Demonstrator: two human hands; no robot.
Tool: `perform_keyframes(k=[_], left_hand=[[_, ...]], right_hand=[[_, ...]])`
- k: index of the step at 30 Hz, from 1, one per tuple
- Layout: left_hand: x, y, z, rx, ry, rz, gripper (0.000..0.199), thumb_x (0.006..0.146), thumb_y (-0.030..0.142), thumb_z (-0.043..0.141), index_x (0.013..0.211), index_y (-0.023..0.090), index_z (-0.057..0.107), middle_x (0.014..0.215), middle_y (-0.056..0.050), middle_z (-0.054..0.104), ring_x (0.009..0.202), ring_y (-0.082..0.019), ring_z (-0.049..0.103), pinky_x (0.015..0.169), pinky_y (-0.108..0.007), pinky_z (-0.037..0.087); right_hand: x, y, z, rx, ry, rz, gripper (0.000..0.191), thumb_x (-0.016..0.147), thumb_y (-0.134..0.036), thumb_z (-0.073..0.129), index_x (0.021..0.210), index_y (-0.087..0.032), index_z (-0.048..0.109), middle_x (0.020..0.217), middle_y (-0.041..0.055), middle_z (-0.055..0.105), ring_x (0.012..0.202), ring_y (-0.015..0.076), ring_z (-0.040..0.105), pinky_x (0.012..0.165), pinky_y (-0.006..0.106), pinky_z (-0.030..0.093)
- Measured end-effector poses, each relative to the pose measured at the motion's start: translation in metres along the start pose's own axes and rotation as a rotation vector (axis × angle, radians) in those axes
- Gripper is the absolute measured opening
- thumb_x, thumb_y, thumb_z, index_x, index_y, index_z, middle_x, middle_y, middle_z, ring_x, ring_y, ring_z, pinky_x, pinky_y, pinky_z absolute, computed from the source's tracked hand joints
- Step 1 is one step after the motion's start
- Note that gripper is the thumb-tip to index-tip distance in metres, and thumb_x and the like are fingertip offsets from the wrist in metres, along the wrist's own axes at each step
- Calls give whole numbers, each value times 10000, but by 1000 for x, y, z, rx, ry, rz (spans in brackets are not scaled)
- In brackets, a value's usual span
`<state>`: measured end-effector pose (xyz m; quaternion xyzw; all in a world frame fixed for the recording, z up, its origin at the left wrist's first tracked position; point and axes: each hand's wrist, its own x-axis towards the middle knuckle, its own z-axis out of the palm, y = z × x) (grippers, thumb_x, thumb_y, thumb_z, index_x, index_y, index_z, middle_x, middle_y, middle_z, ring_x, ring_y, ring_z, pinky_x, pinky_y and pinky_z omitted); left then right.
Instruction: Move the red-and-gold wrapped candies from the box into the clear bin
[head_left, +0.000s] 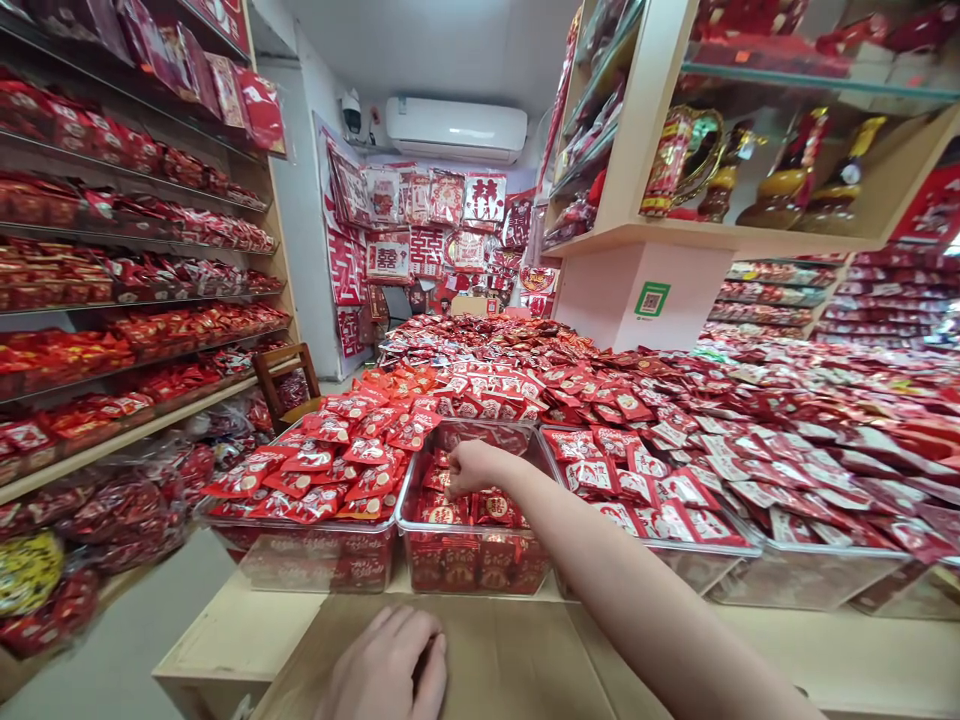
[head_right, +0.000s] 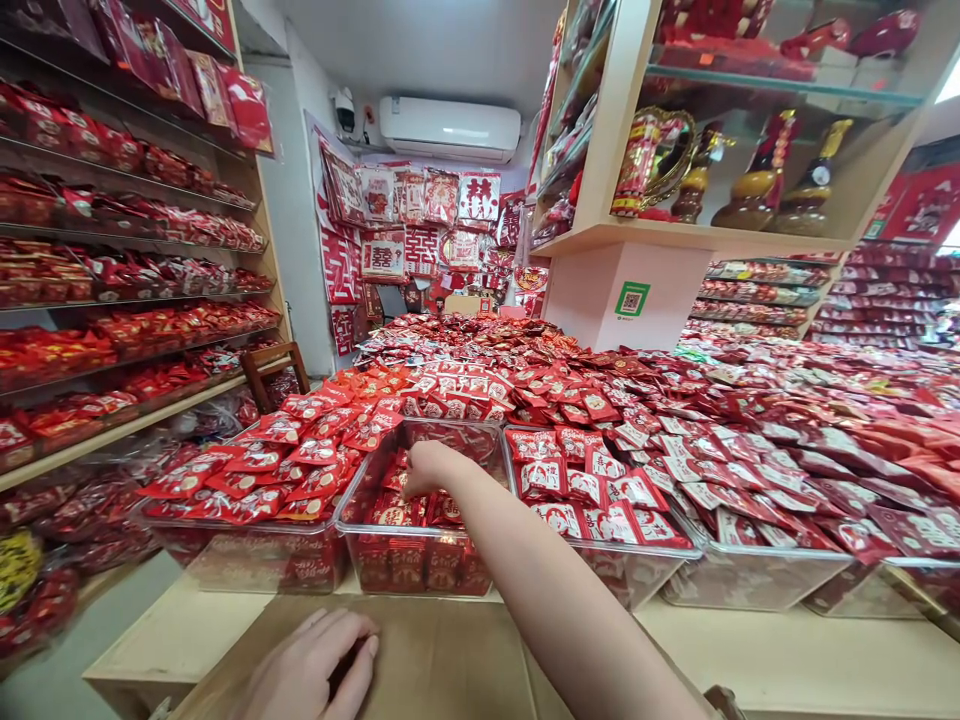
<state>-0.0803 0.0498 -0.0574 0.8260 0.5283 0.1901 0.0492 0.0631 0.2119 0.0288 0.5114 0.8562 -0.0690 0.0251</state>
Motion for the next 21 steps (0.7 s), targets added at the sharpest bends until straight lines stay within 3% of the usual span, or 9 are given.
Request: perform_keyframes(k=[4,10,14,18,21], left_hand=[[0,0,0,0,-1,10,211,841,245,356,763,229,551,748,-17,622,742,-210,584,655,-356,459],[-1,0,0,11,5,19,196,836,240,370,773,226,554,754,-17,629,740,-211,590,662,-359,467],[-1,1,-1,14,15,37,192,838,242,373,766,229,551,747,-13,629,728,-206,587,673,-350,459],[-2,4,-3,15,28,19,198,837,243,371,758,231,552,735,-17,620,730,-207,582,651,-334,452],[-2,6,-5,7,26,4,203,836,245,369,751,228,553,731,-17,618,726,-207,577,648,-334,446]], right_hand=[[-5,0,-1,-15,-144,56,202,598,-252,631,769,-148,657,710,53,656,616,153,585,486,206,388],[-7,-8,-1,-23,-141,50,173,620,-260,631,739,-137,655,695,59,655,602,152,584,495,209,388],[-4,-4,-2,11,-40,21,230,615,-360,637,743,-169,639,735,35,652,664,151,582,510,203,382],[4,6,2,40,130,139,295,652,-397,588,833,-166,620,838,58,643,755,175,581,577,224,403],[9,11,9,39,148,187,436,651,-507,549,881,-141,608,882,99,633,778,208,582,591,254,415]])
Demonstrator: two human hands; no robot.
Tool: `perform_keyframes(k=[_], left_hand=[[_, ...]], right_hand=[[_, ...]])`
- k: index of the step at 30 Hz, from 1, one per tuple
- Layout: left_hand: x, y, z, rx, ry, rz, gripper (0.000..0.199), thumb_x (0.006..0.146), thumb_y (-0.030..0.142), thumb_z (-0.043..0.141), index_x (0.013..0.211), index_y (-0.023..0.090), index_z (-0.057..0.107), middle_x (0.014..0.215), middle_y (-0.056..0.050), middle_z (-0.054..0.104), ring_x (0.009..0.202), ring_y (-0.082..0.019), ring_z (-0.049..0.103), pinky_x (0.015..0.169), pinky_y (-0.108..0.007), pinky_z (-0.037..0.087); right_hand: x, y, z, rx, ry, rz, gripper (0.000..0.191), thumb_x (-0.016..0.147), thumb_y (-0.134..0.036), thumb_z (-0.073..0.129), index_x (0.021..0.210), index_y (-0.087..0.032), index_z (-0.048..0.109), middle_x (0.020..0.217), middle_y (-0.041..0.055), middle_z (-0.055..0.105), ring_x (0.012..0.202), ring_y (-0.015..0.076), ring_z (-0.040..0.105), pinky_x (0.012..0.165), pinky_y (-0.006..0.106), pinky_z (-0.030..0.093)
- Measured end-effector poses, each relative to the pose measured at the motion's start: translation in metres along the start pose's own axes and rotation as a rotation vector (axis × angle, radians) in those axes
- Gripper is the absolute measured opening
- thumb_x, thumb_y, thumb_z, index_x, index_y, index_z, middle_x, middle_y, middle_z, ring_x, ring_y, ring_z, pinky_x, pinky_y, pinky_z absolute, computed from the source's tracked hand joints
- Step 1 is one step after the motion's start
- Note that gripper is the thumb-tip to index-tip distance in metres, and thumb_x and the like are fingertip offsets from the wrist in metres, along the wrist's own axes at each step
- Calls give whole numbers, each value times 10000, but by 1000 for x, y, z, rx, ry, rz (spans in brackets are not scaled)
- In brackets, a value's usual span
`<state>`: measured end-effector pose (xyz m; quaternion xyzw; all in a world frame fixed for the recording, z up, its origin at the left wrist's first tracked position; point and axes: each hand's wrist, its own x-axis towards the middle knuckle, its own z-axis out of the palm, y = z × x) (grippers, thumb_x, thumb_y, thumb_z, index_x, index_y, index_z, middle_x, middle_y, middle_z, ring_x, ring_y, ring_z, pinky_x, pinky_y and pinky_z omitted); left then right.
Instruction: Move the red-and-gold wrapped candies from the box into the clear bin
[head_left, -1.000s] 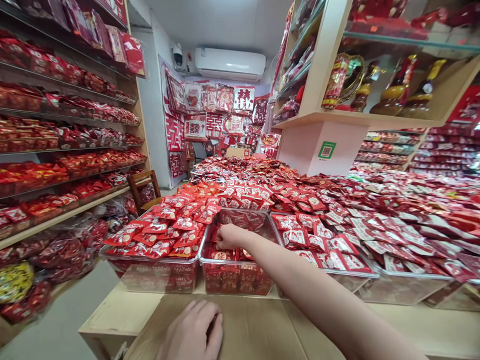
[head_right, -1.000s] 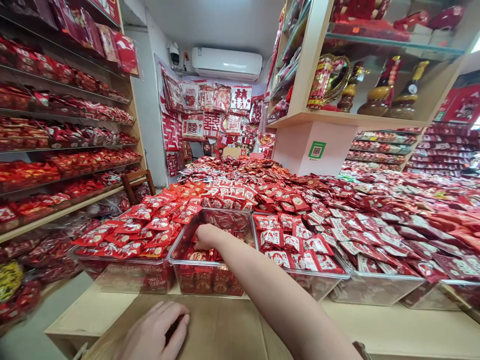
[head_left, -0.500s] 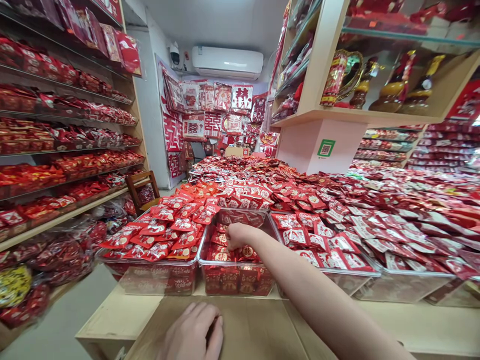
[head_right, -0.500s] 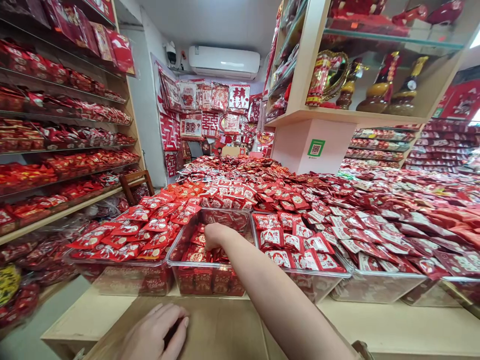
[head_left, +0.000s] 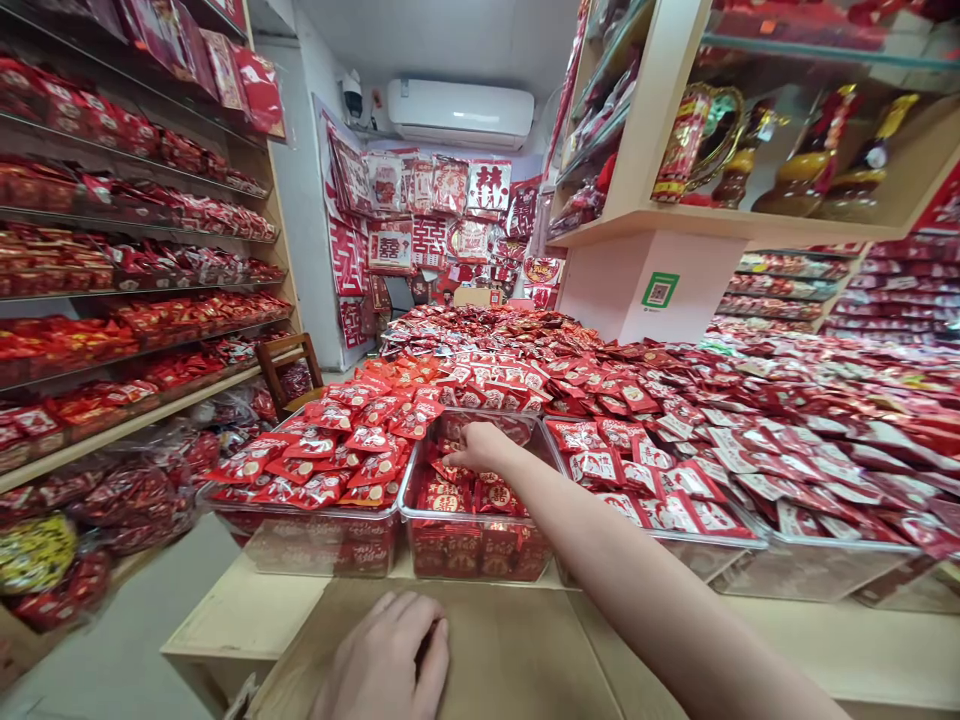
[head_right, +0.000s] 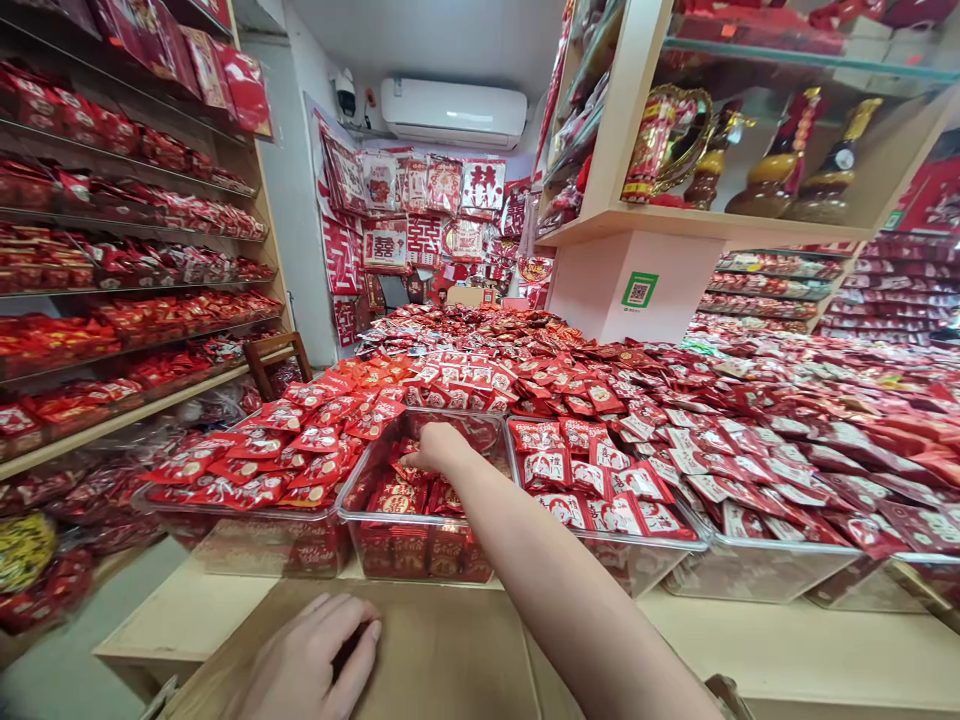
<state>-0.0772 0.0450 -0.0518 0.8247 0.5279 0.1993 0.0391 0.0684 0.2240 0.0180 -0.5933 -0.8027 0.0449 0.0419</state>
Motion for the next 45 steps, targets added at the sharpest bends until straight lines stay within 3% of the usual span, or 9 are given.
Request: perform_keyframes(k=[3,8,11,16,20,27,34,45], left_hand=[[0,3,-1,-7,8,-10,201,833,243,375,749,228,557,730,-13,620,724,-206,574,649,-331,438],[0,7,-3,-1,31,-40,207,828,235,379,731,220,561,714,-15,616,715,-209,564,652,-340,426],[0,8,-6,-9,5,-32,204,828,228,378,744,222,564,732,-16,621,732,-205,569,656,-329,427],[0,9,-9,-12,-18,-44,206,832,237,374,743,224,560,732,-13,615,737,-208,568,675,-343,424],[0,9,-8,-15,-29,-50,216,834,246,368,732,222,556,724,-14,612,730,-210,568,677,-351,424],[0,7,-5,-13,2,-21,218,834,237,370,730,224,560,707,-12,614,710,-202,575,689,-340,421],[0,7,-6,-8,10,-31,212,826,226,380,714,222,560,708,-15,615,714,-206,572,629,-320,425],[-1,10,-12,-19,-25,-53,218,833,223,367,740,217,564,739,-19,614,751,-210,568,658,-335,427]], right_hand=[[0,0,4,-12,-41,-46,442,604,-507,595,857,-145,619,871,99,637,788,216,583,601,251,418],[-7,-7,0,-7,-83,-134,236,581,-269,664,789,-162,636,806,51,649,741,170,585,589,209,403],[-8,-8,-3,31,-73,-156,163,596,-223,650,755,-190,639,780,6,652,729,135,584,593,180,397],[3,-1,1,54,30,3,214,735,-208,497,887,-139,631,896,94,642,811,181,583,666,233,419],[8,5,8,53,-2,73,278,649,-140,579,919,-146,644,932,114,640,857,207,584,718,252,428],[6,0,9,124,-1,-45,357,701,-120,521,1026,-236,614,1052,7,619,959,137,556,820,178,393],[3,-3,7,136,31,-105,411,696,-188,529,1106,-191,555,1082,42,601,984,172,543,822,212,394],[5,12,4,125,62,-7,211,702,-221,536,867,-143,642,893,87,653,830,200,586,682,250,420]])
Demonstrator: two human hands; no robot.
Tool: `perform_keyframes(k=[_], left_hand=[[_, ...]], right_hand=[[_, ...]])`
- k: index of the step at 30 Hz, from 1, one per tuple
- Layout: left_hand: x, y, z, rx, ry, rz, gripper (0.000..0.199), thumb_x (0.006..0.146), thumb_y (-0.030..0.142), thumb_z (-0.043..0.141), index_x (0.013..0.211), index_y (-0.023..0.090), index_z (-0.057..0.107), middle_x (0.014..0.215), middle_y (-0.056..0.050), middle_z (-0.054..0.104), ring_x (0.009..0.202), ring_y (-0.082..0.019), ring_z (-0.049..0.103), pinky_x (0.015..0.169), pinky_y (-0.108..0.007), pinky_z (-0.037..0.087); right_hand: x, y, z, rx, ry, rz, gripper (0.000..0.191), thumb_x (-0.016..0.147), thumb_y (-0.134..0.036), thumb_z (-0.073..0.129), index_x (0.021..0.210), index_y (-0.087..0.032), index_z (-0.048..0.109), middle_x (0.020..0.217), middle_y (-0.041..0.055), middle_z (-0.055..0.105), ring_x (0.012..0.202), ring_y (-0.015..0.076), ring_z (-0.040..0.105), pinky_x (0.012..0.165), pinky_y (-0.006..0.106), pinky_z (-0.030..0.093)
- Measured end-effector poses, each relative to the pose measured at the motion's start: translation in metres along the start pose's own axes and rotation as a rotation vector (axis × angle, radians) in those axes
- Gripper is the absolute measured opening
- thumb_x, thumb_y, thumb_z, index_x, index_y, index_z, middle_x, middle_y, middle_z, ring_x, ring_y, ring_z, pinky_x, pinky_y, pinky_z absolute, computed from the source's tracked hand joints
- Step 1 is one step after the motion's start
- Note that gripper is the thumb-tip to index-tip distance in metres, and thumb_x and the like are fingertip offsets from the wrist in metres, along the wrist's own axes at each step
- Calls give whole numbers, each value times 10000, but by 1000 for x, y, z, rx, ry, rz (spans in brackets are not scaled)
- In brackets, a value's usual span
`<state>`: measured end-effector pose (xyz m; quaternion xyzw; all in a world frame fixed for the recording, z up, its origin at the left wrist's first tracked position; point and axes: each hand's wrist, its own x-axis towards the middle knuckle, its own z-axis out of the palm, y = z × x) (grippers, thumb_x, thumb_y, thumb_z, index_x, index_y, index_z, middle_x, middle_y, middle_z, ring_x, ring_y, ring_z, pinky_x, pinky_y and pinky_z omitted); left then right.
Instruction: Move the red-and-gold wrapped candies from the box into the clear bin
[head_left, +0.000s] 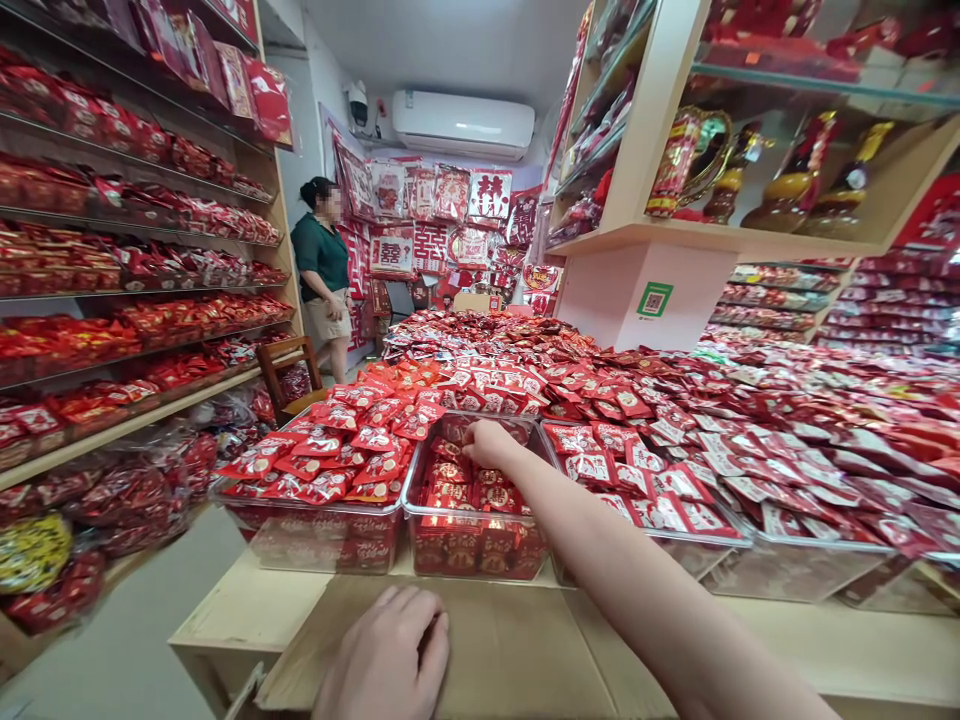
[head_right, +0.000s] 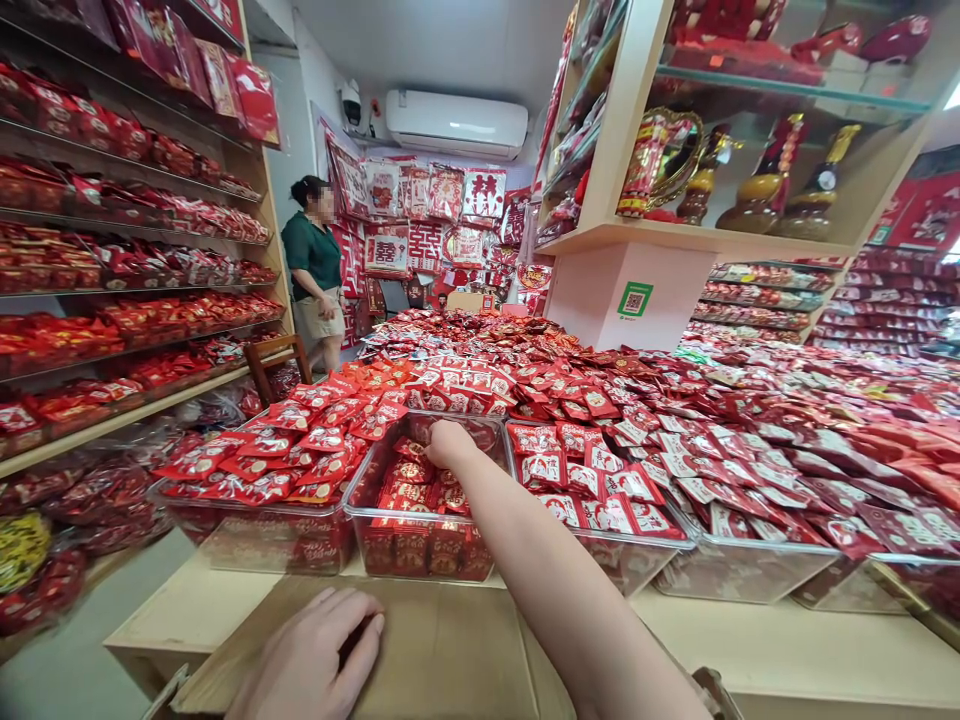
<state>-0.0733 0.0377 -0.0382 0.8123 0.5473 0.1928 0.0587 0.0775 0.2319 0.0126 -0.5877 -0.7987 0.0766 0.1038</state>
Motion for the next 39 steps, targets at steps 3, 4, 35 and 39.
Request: perform_keyframes(k=[3,4,35,39], left_hand=[[0,-1,1,5,1,12,225,836,229,363,739,220,566,731,-21,612,738,-207,566,655,-327,426],[0,-2,2,8,10,21,226,835,229,363,736,221,566,725,-21,612,730,-205,566,649,-320,426],[2,-5,5,26,-7,12,240,834,251,352,751,232,576,748,-22,620,750,-204,578,663,-323,448],[2,-7,6,17,7,29,232,829,249,357,751,232,574,756,-24,628,747,-204,585,691,-331,449]], right_hand=[[4,0,4,28,-10,-61,242,683,-317,580,867,-173,644,851,46,661,787,167,591,648,215,421],[5,-1,5,36,-12,-88,261,675,-335,591,882,-185,644,859,34,661,792,158,590,652,205,420],[-44,0,-20,195,-400,-197,183,589,-268,641,689,-159,532,602,-42,511,537,74,418,474,176,327],[-45,15,-32,205,-452,-150,221,581,-302,659,644,-157,504,569,-56,468,525,71,376,492,193,322]])
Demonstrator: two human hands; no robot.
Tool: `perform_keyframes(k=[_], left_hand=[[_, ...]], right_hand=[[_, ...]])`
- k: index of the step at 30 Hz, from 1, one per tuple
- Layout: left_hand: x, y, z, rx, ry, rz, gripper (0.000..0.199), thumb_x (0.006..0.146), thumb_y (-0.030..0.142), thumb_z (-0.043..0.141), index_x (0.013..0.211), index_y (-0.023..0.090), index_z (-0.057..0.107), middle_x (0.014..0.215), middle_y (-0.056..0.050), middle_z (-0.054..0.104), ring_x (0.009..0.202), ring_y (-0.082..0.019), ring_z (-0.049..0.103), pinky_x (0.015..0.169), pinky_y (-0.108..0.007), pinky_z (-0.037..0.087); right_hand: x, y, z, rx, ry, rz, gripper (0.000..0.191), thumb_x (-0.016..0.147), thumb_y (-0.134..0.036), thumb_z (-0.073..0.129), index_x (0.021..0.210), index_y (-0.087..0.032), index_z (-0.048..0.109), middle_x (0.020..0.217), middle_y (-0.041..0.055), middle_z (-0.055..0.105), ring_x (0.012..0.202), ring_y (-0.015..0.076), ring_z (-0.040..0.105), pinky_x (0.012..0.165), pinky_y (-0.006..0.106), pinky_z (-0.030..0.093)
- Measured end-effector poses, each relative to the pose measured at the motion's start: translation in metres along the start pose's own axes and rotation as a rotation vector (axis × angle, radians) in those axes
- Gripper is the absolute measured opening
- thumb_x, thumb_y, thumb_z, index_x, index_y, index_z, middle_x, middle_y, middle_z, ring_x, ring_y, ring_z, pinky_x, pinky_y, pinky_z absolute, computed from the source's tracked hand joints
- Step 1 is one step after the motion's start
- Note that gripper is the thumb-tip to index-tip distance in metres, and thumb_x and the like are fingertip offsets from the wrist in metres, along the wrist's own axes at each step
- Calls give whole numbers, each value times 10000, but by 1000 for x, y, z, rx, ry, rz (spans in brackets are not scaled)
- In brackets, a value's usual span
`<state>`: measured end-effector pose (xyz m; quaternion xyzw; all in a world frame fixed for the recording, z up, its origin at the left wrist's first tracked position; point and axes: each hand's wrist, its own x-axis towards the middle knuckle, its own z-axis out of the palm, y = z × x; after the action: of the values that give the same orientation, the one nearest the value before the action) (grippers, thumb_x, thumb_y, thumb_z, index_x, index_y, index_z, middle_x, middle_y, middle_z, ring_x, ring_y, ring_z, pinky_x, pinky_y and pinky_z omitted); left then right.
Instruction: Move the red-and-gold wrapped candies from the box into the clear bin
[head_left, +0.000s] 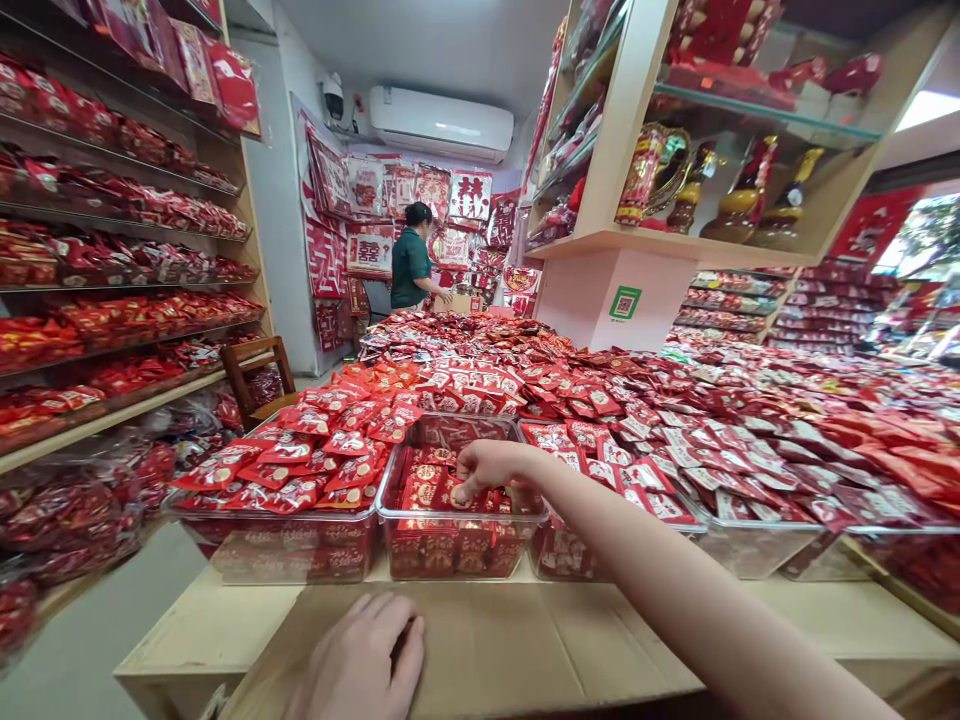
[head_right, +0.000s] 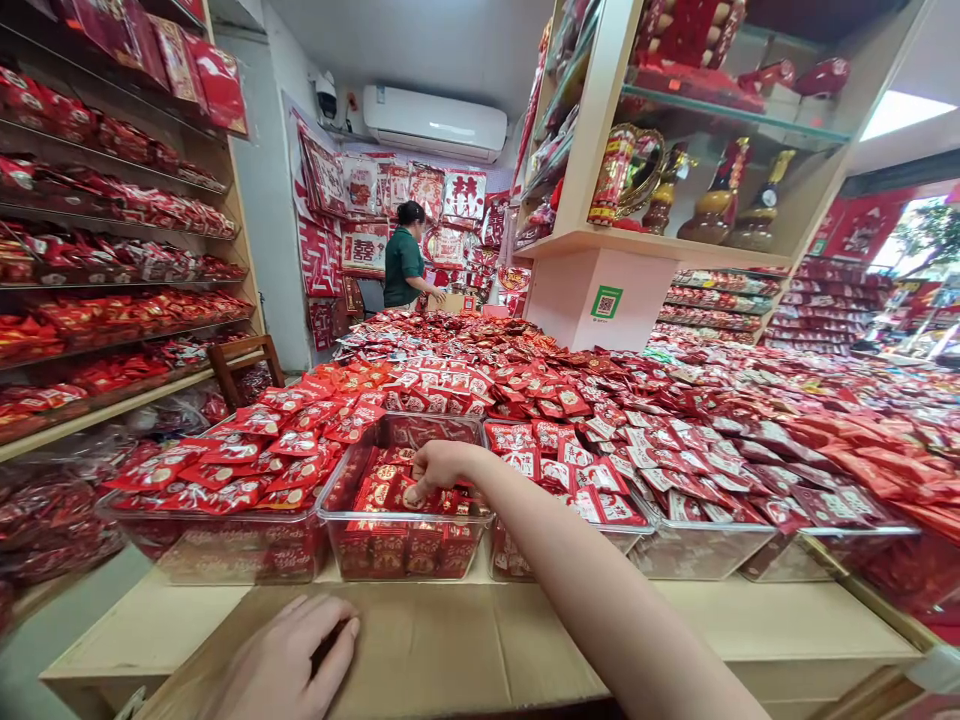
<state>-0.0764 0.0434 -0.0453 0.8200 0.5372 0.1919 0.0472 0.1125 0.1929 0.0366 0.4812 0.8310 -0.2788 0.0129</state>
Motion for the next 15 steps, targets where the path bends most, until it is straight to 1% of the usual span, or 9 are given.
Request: perform_keyframes(k=[2,4,7,9,11,13,15], left_hand=[[0,-1,1,-9,13,6,226,826,244,360,751,232,572,761,-24,632,748,-203,589,704,-331,449],[0,-2,2,-15,20,9,224,825,246,359,755,232,571,762,-24,631,753,-208,589,699,-337,450],[1,-3,3,-17,19,11,229,826,249,354,751,231,570,756,-24,627,746,-213,586,690,-345,450],[1,-3,3,-14,18,11,232,828,249,352,750,231,570,751,-24,625,738,-209,586,687,-340,450],[1,-2,2,-8,19,10,231,828,249,356,747,232,572,750,-27,625,736,-208,585,674,-328,450],[0,-1,1,-3,18,9,231,826,247,360,740,231,574,748,-29,625,737,-208,583,667,-323,449],[-1,-1,1,-3,11,-1,237,829,249,357,742,229,576,747,-31,622,741,-211,579,663,-329,445]], right_hand=[[-4,3,1,-27,-103,53,144,619,-234,622,635,-156,502,555,-61,451,513,66,369,499,192,329],[-6,3,5,-64,-154,79,77,631,-162,583,650,-157,508,563,-60,451,509,62,371,495,185,332],[-9,-2,11,-141,-123,96,70,627,-129,549,693,-153,544,604,-37,499,519,72,396,485,190,328],[-12,-7,11,-194,-91,132,119,634,-184,552,742,-143,580,657,2,558,540,94,443,483,205,335],[-16,-13,9,-280,-55,205,241,635,-283,575,811,-123,609,756,60,613,594,134,510,487,222,355],[-20,-19,7,-374,-23,275,344,632,-352,589,861,-98,627,836,111,635,657,172,557,502,234,375],[-23,-24,6,-420,-1,297,352,640,-357,593,860,-86,642,856,131,642,694,188,578,519,238,386]])
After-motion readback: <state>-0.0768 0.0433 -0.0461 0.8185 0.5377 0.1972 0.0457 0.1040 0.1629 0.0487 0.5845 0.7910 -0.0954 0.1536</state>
